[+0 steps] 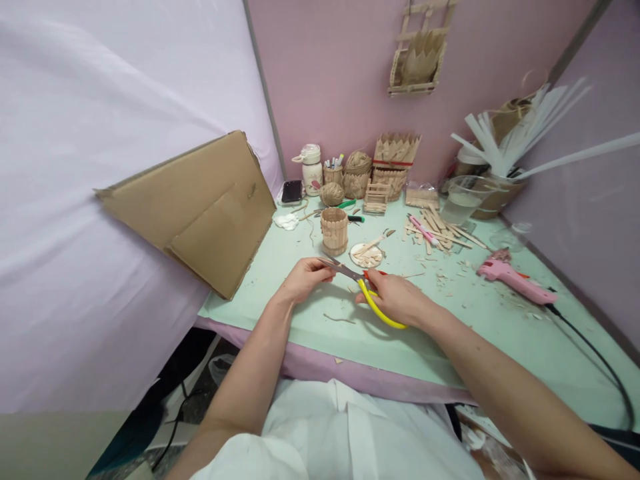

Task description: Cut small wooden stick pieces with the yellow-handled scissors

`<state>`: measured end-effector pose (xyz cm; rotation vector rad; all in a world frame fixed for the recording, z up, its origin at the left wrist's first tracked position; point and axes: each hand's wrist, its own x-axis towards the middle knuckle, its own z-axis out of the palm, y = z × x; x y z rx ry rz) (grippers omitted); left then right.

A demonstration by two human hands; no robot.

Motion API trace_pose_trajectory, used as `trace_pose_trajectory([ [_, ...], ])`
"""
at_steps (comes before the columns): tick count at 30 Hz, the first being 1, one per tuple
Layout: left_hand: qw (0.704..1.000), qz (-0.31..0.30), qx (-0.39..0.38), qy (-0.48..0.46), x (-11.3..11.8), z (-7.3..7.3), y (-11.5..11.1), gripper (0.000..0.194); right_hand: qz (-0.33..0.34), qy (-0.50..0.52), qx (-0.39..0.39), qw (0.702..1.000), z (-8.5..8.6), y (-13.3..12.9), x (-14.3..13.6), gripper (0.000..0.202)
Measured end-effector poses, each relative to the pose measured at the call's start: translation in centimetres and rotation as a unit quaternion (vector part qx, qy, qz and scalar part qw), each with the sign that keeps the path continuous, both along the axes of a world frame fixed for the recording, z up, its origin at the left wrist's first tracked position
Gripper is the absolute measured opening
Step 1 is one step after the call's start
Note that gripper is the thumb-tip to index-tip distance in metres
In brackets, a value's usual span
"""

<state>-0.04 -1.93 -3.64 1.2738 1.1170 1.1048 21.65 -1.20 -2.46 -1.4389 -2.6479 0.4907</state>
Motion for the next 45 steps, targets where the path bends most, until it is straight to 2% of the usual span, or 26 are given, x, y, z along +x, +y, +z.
trace_pose_trajectory([
  [6,0.999,0.001,-0.040,0.021,-1.3,0.2,-0.4,0.019,0.014,0.019,-0.011,1.000,-0.2,0.3,0.3,0.032],
  [11,0.995,0.033,-0.082,-0.040,-1.1,0.5,-0.4,0.026,-0.036,0.085,-0.028,0.995,-0.7,1.3,0.6,0.031],
  [15,0.993,0.039,-0.092,-0.070,-0.9,0.4,-0.3,0.029,-0.046,0.077,-0.026,0.996,-0.7,1.2,0.4,0.032],
  [24,0.990,0.053,-0.073,-0.109,-0.3,0.1,-0.4,0.022,-0.026,0.042,-0.018,0.999,-0.5,0.7,0.0,0.035],
  [30,0.991,0.063,-0.040,-0.109,-0.2,0.0,-0.4,0.016,-0.023,-0.002,0.003,1.000,-0.3,0.2,-0.4,0.041],
  [37,0.993,0.050,-0.031,-0.100,-0.1,0.2,-0.5,0.016,-0.025,0.004,0.009,1.000,-0.5,0.2,-0.3,0.040],
  [40,0.994,0.035,-0.029,-0.101,-0.2,0.3,-0.6,0.019,-0.035,0.045,-0.003,0.998,-0.7,0.3,-0.3,0.037],
  [42,0.993,0.020,-0.037,-0.106,-0.1,0.3,-0.7,0.024,-0.052,0.116,-0.022,0.992,-0.8,0.4,-0.4,0.034],
  [45,0.989,-0.001,-0.071,-0.127,0.5,0.2,-0.7,0.030,-0.077,0.302,-0.059,0.949,-0.7,0.4,-0.6,0.031],
])
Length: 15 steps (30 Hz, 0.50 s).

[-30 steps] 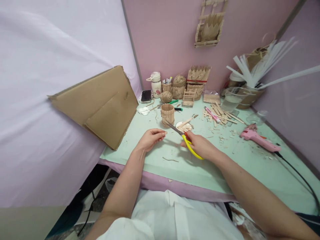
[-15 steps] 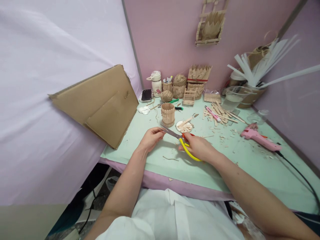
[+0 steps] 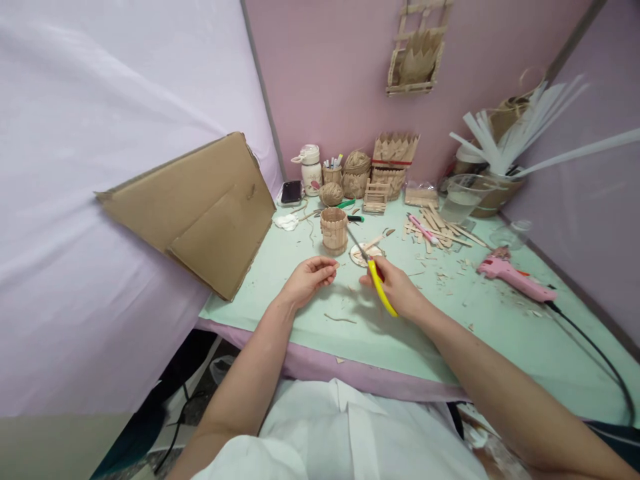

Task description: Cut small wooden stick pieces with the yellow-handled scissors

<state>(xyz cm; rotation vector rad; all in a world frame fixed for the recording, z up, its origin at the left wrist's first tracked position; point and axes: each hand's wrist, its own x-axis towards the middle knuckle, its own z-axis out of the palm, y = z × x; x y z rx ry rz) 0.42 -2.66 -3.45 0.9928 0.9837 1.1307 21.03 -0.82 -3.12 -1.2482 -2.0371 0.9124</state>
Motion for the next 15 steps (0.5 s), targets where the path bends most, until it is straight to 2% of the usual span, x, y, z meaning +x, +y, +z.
trace_pose_trajectory([
  [2,0.999,-0.023,-0.032,-0.020,0.8,-0.1,0.0,0.032,-0.001,0.122,-0.007,0.993,0.4,0.0,-0.1,0.031],
  [4,0.996,-0.056,-0.060,-0.034,1.8,-0.1,0.0,0.033,0.004,0.178,0.001,0.984,1.0,-0.1,-0.2,0.032],
  [8,0.992,-0.086,-0.076,-0.053,3.6,0.0,-0.1,0.033,-0.017,0.214,-0.002,0.977,1.5,-0.1,-0.1,0.034],
  [10,0.992,-0.090,-0.078,-0.049,4.1,-0.1,-0.3,0.033,-0.026,0.237,-0.017,0.971,1.2,0.0,-0.1,0.038],
  [15,0.992,-0.109,-0.064,-0.006,4.6,-0.4,-0.4,0.034,0.001,0.283,-0.060,0.957,0.3,0.4,0.0,0.039],
])
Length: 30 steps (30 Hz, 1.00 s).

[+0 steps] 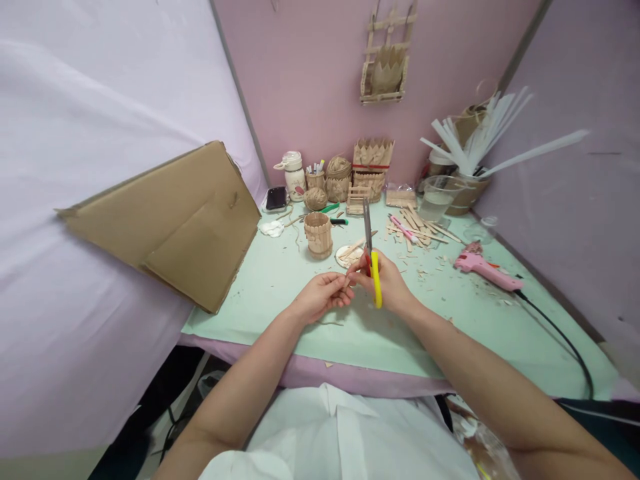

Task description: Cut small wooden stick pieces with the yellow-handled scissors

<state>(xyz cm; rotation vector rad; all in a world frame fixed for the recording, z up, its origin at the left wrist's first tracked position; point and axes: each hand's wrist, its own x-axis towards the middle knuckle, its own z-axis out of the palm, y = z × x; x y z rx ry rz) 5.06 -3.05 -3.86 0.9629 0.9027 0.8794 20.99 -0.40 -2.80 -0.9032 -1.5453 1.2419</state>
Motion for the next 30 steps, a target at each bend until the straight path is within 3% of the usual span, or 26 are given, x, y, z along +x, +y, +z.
trace_pose_trajectory([
  [5,0.987,0.052,0.114,0.105,0.1,0.2,0.2,0.027,-0.005,-0.007,0.009,1.000,0.0,0.1,0.0,0.038],
  [10,0.998,0.057,0.016,-0.033,1.0,1.1,-0.1,0.024,-0.055,0.010,0.073,0.996,0.3,-0.5,0.0,0.031],
  [13,0.987,0.113,-0.034,-0.104,1.7,1.2,-0.1,0.026,-0.100,-0.016,0.113,0.988,0.2,-0.8,0.1,0.026],
  [16,0.974,0.201,-0.023,-0.105,1.7,1.0,0.1,0.029,-0.113,-0.055,0.118,0.985,-0.2,-0.7,0.3,0.026],
  [21,0.962,0.267,0.056,-0.006,0.8,0.9,0.2,0.031,-0.088,-0.188,0.100,0.973,-0.2,-0.5,0.5,0.028],
  [25,0.951,0.296,0.089,0.012,0.1,0.5,0.1,0.025,-0.047,-0.351,0.095,0.930,-0.1,-0.6,0.4,0.029],
  [30,0.943,0.312,0.114,0.016,-0.3,0.2,0.2,0.022,-0.046,-0.445,0.098,0.889,0.1,-1.2,-0.1,0.031],
])
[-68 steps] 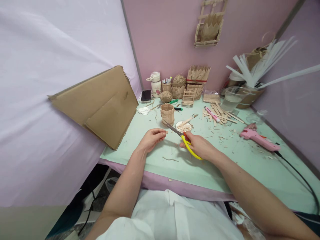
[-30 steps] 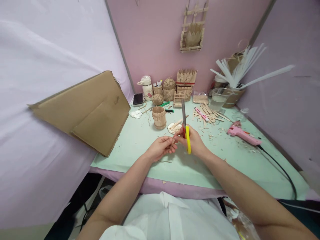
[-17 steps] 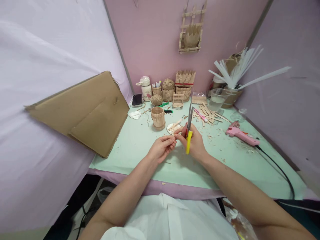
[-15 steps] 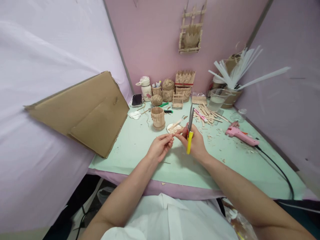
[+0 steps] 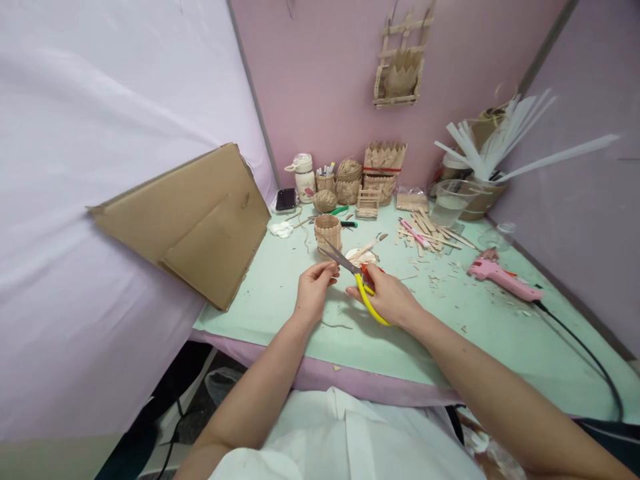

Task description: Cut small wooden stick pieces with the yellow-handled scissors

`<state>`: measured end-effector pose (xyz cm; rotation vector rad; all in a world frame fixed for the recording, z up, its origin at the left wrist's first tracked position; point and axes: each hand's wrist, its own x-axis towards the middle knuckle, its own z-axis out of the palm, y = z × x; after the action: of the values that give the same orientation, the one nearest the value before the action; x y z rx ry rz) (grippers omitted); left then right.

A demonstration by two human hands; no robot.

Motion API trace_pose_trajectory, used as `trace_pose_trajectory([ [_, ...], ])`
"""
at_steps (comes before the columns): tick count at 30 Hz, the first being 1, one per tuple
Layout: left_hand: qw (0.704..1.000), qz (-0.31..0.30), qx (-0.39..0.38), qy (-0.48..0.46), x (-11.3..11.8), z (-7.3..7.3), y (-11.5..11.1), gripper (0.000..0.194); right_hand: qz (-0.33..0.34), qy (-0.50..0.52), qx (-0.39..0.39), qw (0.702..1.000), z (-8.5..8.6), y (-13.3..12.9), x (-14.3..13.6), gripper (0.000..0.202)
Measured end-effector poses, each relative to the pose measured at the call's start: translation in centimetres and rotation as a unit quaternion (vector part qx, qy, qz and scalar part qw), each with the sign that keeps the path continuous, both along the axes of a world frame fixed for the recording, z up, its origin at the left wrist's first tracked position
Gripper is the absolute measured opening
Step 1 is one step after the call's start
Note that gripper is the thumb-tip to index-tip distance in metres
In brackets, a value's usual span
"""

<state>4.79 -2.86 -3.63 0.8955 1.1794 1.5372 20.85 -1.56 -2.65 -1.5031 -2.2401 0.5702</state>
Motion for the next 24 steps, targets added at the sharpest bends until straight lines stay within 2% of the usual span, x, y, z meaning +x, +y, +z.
trace_pose_trajectory([
  [9,0.998,-0.002,0.058,0.010,-0.26,-0.31,-0.10,0.018,-0.013,-0.074,0.017,0.997,-0.12,-0.03,-0.23,0.037],
  [24,0.999,-0.001,0.049,0.004,-0.11,-0.16,-0.28,0.017,-0.011,-0.080,0.011,0.997,-0.06,-0.33,-0.46,0.034],
])
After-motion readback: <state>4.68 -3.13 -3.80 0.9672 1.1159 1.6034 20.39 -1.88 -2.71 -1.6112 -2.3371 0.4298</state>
